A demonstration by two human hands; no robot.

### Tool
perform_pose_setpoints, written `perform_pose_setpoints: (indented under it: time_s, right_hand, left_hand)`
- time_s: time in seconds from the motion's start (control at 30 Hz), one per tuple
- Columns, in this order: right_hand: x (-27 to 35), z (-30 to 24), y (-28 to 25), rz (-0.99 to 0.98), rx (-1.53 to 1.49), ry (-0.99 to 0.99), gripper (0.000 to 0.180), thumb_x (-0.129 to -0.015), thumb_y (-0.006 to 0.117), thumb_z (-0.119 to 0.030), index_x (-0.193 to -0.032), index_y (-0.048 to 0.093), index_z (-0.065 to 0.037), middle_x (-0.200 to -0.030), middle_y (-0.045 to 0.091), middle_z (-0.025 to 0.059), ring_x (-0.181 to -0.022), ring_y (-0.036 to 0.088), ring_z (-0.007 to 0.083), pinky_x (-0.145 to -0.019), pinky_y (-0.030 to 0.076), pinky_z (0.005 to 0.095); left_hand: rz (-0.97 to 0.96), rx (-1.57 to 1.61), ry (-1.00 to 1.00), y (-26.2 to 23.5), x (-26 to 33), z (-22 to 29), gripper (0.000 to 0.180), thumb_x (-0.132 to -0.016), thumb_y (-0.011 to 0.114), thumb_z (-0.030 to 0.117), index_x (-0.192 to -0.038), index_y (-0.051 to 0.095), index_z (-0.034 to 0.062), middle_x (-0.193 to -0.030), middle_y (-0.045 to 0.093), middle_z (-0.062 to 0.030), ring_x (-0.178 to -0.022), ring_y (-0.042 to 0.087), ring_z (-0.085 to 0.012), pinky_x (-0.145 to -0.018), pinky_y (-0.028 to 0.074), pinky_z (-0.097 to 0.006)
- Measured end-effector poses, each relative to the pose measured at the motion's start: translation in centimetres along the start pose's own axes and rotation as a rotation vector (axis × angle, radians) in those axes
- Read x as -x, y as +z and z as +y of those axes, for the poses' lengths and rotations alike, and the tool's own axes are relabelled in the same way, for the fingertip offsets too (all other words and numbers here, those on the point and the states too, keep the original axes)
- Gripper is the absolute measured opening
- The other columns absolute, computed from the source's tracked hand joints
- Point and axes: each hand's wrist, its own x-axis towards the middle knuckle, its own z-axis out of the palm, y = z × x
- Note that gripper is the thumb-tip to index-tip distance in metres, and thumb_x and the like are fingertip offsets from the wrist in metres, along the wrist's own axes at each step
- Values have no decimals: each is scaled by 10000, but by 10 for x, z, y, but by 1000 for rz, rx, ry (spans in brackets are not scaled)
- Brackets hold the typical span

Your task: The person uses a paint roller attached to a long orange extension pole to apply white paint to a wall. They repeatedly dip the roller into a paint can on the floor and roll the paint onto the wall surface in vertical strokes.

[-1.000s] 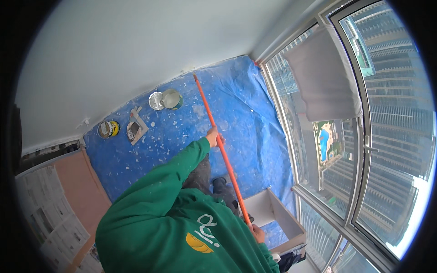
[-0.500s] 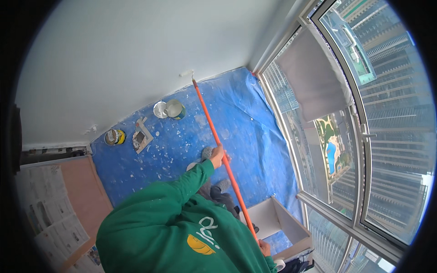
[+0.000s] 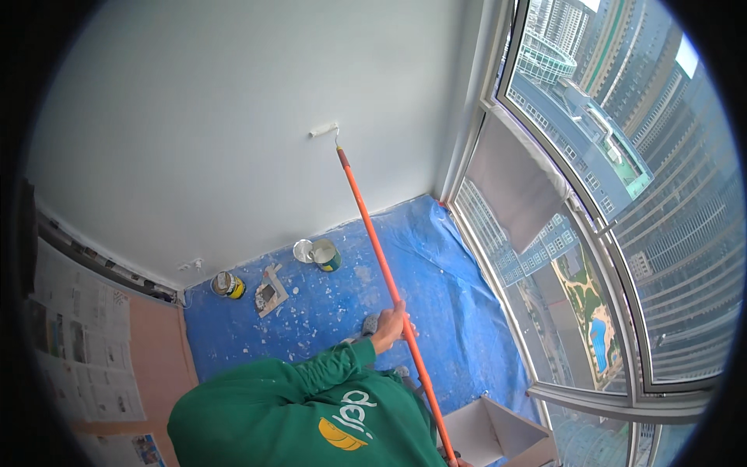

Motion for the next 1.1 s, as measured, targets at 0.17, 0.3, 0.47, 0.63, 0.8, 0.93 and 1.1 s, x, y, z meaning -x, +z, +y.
perform_pose_setpoints:
  time_s: [0.17, 0.3, 0.47, 0.63, 0.8, 0.93, 1.1]
  right_hand:
    - [-45, 83, 29, -29, -105, -122, 530, -933, 534, -498, -1219, 590, -55, -924, 647, 100, -761, 553, 173, -644, 444, 357]
    - [-84, 116, 71, 32, -213, -144, 546, -938, 528, -493, -1264, 600, -61, -984, 661, 79, -804, 555, 168, -661, 448, 356]
    - [-134, 20, 51, 51, -109, -316, 496, -968, 489, -457, -1219, 624, -52, -968, 681, 114, -865, 601, 213, -741, 478, 386]
    - [-81, -180, -3, -27, -400, -309, 427, -951, 514, -457, -1084, 675, -84, -750, 627, 73, -703, 563, 215, -637, 431, 390]
    - [-64, -283, -16, 44, -489, -448, 432, -953, 534, -457, -861, 639, -48, -627, 540, 25, -589, 507, 147, -533, 381, 342]
    - [-66, -260, -6, 95, -533, -431, 458, -970, 534, -432, -740, 582, -38, -600, 477, -25, -532, 431, 63, -482, 351, 259]
    - [-46, -166, 18, 114, -100, -299, 506, -930, 492, -539, -1068, 676, -88, -870, 665, 180, -832, 605, 359, -745, 444, 486]
  left_hand:
    - [-8, -67, 211, 9, 47, 44, 519, -987, 454, 454, -878, 536, -47, -678, 632, -178, -562, 674, -275, -471, 574, -383]
    - [-96, -112, 360, 35, 49, 79, 517, -984, 474, 452, -853, 536, -44, -645, 625, -164, -532, 668, -266, -438, 566, -359]
    - [-107, -103, 600, 32, 69, 151, 516, -979, 489, 460, -824, 527, -30, -611, 613, -147, -500, 656, -258, -415, 556, -348]
    - [-142, -118, 788, 39, 84, 243, 453, -991, 478, 404, -829, 516, -18, -611, 580, -128, -474, 618, -241, -432, 536, -355]
    - [-143, -142, 934, 47, 108, 313, 453, -992, 476, 404, -811, 510, -10, -600, 567, -120, -452, 595, -226, -432, 528, -353]
    - [-194, -115, 876, 38, 98, 293, 451, -990, 484, 423, -820, 509, 6, -599, 568, -104, -466, 609, -210, -413, 529, -330]
    - [-184, -78, 733, -4, 74, 199, 436, -991, 480, 442, -856, 517, 30, -620, 584, -98, -488, 627, -214, -421, 538, -329]
